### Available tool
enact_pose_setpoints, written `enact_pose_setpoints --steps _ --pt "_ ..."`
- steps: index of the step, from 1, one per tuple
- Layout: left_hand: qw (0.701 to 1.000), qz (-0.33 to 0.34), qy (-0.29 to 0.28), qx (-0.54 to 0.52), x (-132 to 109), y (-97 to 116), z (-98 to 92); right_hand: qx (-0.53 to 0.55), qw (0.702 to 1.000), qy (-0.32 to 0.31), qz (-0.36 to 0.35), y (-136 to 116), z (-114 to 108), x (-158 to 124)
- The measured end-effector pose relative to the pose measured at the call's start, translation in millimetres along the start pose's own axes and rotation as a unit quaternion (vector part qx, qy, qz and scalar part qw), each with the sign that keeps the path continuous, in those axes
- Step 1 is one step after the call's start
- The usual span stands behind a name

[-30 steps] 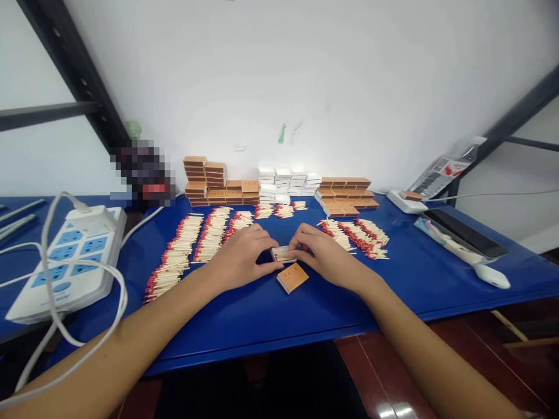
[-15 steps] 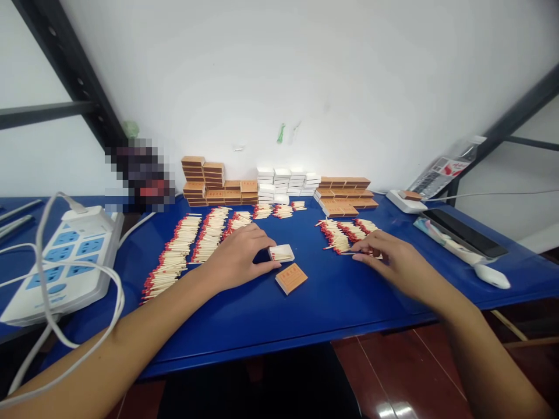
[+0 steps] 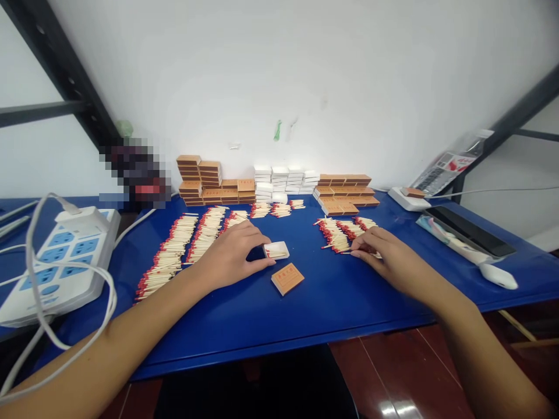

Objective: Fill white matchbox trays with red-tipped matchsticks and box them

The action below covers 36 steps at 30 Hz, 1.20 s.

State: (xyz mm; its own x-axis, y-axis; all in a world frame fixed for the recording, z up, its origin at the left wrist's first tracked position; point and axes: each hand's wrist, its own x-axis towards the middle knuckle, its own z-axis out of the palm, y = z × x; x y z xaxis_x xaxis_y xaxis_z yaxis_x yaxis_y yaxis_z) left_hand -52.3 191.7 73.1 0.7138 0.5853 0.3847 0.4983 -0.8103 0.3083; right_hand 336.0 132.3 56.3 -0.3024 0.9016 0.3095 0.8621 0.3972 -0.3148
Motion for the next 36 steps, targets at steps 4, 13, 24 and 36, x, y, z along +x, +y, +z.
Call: enact_pose_setpoints --steps 4,13,24,36 --pt "1.000 -0.006 0.003 0.007 0 -1 0.2 0.004 1.000 0.000 -0.011 1 3 0" --pt "1.000 -0.003 0.000 0.002 0 -1 -0.4 0.010 1.000 -0.008 0.007 -2 -1 -4" --pt "1.000 -0.004 0.000 0.002 0 -1 -0.2 0.008 0.999 -0.034 0.030 -4 -4 -6" --pt "0.996 0.048 0.069 -0.009 0 9 1.1 -0.043 0.994 0.066 -0.081 -83 5 21"
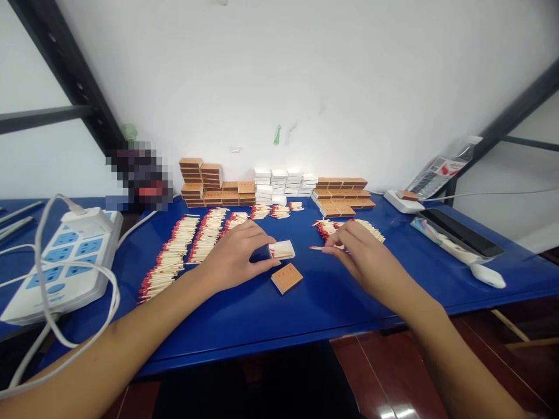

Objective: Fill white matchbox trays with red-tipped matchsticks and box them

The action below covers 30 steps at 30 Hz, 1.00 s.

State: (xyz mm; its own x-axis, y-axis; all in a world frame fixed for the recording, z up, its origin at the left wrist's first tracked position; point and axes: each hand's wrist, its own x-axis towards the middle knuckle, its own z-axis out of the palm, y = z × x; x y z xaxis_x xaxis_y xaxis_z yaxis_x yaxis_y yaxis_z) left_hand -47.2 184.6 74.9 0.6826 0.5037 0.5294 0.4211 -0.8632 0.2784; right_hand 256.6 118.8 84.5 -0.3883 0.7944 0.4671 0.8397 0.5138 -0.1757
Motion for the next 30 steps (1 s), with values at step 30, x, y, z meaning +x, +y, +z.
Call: enact_pose_setpoints --steps 30 --pt "0.998 -0.003 0.019 -0.063 0 13 3.8 0.004 0.997 -0.047 0.063 65 1 -31"
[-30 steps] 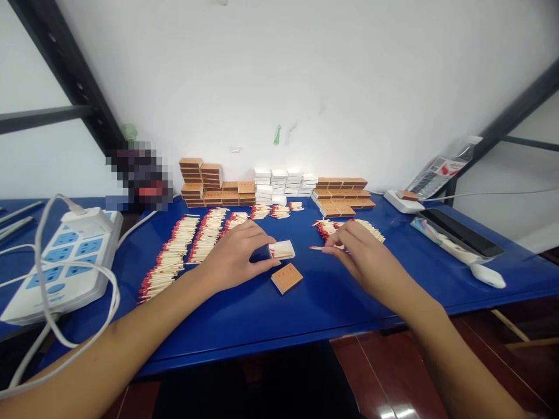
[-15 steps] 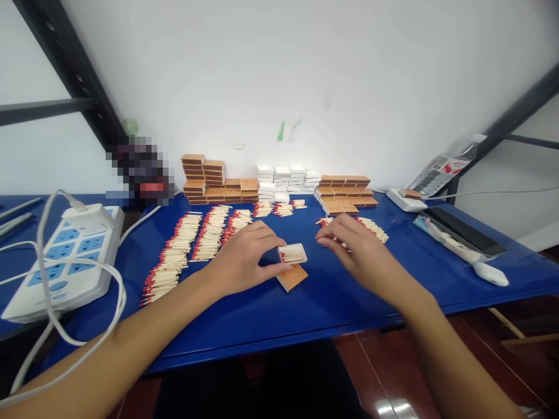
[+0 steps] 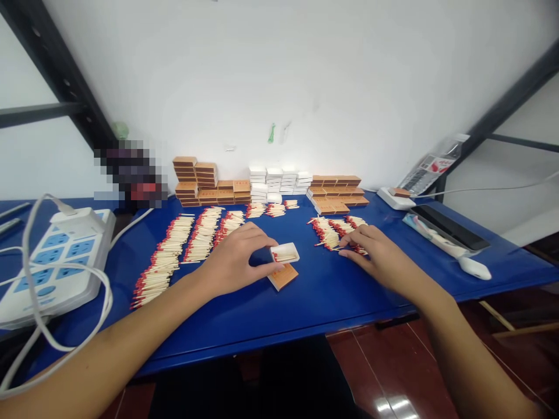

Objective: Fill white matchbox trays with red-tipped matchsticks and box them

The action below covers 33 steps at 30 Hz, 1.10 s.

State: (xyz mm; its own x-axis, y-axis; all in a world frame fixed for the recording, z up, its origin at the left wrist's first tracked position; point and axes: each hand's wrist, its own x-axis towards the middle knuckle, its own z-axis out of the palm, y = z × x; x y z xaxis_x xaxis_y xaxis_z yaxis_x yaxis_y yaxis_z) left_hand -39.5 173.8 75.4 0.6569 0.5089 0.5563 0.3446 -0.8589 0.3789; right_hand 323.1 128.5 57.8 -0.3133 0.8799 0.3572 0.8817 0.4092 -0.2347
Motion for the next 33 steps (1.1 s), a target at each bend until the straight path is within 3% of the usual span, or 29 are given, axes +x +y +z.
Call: enact_pose_setpoints --steps 8,18,22,25,28,33 --pt "1.000 0.000 0.000 0.008 0 -1 -0.8 0.010 0.999 -0.033 -0.004 -7 0 -1" --pt "1.000 0.022 0.001 -0.003 1 4 0.7 0.037 0.997 0.016 -0.070 -106 -2 24" --pt "1.000 0.030 0.005 0.003 0 3 1.5 -0.010 0.994 0.021 -0.109 -125 8 38" --pt "1.000 0.029 0.003 0.005 -1 3 2.0 0.005 0.992 0.013 -0.124 -126 10 39" --pt "1.000 0.025 -0.001 0.001 -1 3 1.9 0.047 0.994 0.003 -0.094 -114 2 32" --pt "1.000 0.018 0.001 0.003 -1 5 0.8 0.023 0.999 0.024 -0.031 -55 -12 13"
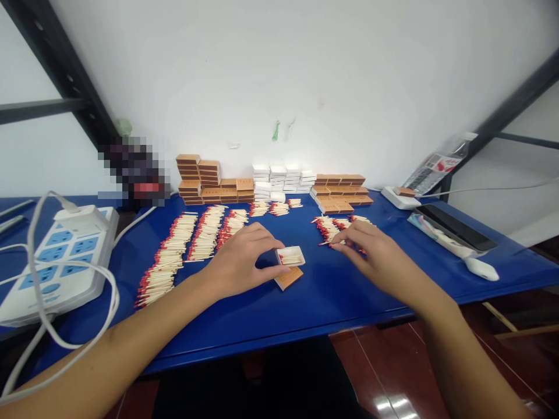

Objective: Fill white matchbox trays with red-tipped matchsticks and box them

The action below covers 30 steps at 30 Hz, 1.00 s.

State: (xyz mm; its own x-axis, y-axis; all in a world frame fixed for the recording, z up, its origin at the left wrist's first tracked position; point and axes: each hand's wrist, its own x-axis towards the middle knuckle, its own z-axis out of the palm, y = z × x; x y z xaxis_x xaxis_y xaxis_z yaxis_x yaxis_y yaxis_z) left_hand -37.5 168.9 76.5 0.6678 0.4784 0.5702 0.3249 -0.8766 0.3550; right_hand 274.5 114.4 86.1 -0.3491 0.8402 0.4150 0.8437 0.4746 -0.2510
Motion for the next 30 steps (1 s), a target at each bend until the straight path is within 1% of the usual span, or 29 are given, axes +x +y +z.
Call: enact_pose_setpoints --steps 2,4,7,17,24,30 --pt "1.000 -0.003 -0.001 0.000 0 0 -0.3 -0.020 1.000 0.009 0.017 26 -1 -8" --pt "1.000 -0.003 -0.001 -0.002 0 -2 -0.6 -0.025 0.999 0.002 0.026 45 1 -14" --pt "1.000 -0.008 -0.004 0.002 0 -5 -1.4 -0.016 0.999 -0.015 0.031 57 5 -17" --pt "1.000 -0.019 -0.010 0.021 2 -8 -4.0 -0.006 0.999 -0.033 0.017 60 7 -9" --pt "1.000 -0.017 -0.012 0.016 1 -8 -3.9 0.000 0.999 -0.036 0.019 60 6 -11" --pt "1.000 -0.009 -0.010 0.018 2 -8 -3.4 0.009 0.998 -0.041 0.038 56 5 -15"
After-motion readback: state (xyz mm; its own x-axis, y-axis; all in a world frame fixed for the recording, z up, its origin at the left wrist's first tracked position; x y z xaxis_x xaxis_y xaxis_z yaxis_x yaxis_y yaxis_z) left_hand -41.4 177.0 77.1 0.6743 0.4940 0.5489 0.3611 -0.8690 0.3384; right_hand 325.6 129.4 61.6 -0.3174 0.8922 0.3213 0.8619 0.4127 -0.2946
